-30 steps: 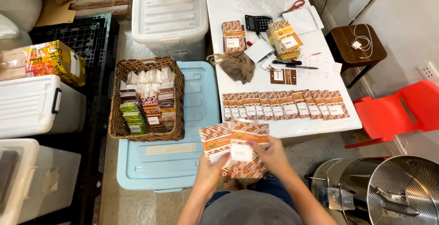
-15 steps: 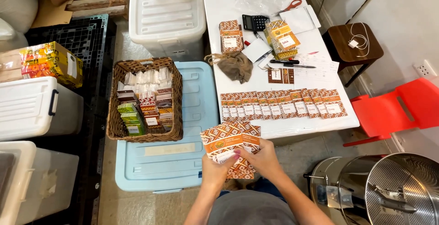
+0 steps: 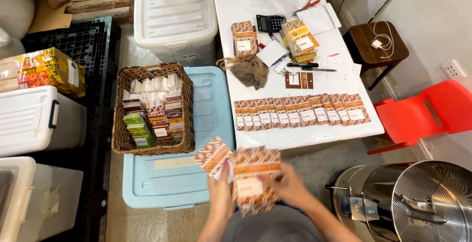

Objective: Organizing coffee packets on a table and recording data on a log sheet

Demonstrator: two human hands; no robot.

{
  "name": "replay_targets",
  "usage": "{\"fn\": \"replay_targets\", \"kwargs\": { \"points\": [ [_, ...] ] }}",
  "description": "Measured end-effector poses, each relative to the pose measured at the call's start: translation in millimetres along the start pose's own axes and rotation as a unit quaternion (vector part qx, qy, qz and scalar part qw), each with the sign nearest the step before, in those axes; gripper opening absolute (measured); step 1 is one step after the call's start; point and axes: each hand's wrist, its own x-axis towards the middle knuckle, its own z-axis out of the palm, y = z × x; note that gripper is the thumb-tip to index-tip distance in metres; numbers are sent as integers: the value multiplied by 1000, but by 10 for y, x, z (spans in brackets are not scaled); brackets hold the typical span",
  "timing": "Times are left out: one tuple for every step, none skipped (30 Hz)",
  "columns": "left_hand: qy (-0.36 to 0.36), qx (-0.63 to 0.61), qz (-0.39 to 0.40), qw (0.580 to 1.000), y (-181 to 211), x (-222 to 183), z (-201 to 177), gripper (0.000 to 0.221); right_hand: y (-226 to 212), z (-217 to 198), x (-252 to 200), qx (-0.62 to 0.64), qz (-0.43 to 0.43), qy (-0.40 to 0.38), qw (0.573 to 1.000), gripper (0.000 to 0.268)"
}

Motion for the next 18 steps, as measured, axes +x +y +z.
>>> {"fn": "replay_targets", "kwargs": {
  "points": [
    [-1, 1, -1, 1000, -55, -47, 26, 17, -91, 87, -109, 1, 1, 2, 1000, 22],
    [16, 24, -18, 999, -116, -99, 54, 15, -185, 168, -220, 49, -26, -7, 998, 44],
    [33, 47, -35, 998, -178, -148, 83, 13, -277, 250, -328, 97, -54, -17, 994, 70],
    [33, 48, -38, 998, -234, -171, 89, 13, -239, 245, -364, 97, -51, -14, 994, 70],
    [25, 70, -11, 997, -293, -194, 96, 22, -200, 237, -400, 73, -67, 17, 995, 86],
    [16, 92, 15, 996, -358, -223, 105, 32, -159, 226, -448, 49, -82, 50, 994, 104],
    [15, 94, 10, 995, -466, -214, 75, 32, -186, 202, -463, 49, -79, 53, 994, 104],
    [-16, 98, 50, 994, -558, -193, 49, 34, -216, 183, -460, -32, -76, 93, 992, 94],
    [-46, 101, 90, 990, -648, -176, 24, 36, -251, 162, -459, -112, -73, 133, 982, 88],
    [-49, 103, 89, 989, -690, -160, 19, 36, -293, 153, -457, -111, -72, 136, 982, 88],
    [-30, 106, 62, 992, -733, -145, 14, 36, -335, 144, -455, -108, -47, 125, 985, 56],
    [-8, 109, 34, 993, -780, -144, -8, 36, -370, 144, -467, -104, -20, 112, 988, 31],
    [-9, 111, 33, 993, -665, -244, 76, 36, -330, 148, -482, -102, -19, 113, 988, 31],
    [36, 80, -17, 996, -544, -330, 178, 36, -296, 141, -480, -113, -32, 113, 987, 26],
    [80, 50, -68, 993, -426, -415, 285, 37, -262, 131, -477, -123, -46, 113, 985, 22],
    [79, 52, -70, 993, -537, -362, 247, 37, -234, 117, -489, -122, -45, 116, 985, 22],
    [42, 61, -15, 997, -648, -310, 210, 33, -206, 101, -500, -116, -65, 116, 984, 24],
    [5, 67, 40, 997, -756, -256, 179, 30, -184, 80, -502, -110, -86, 114, 984, 27]
  ]
}}
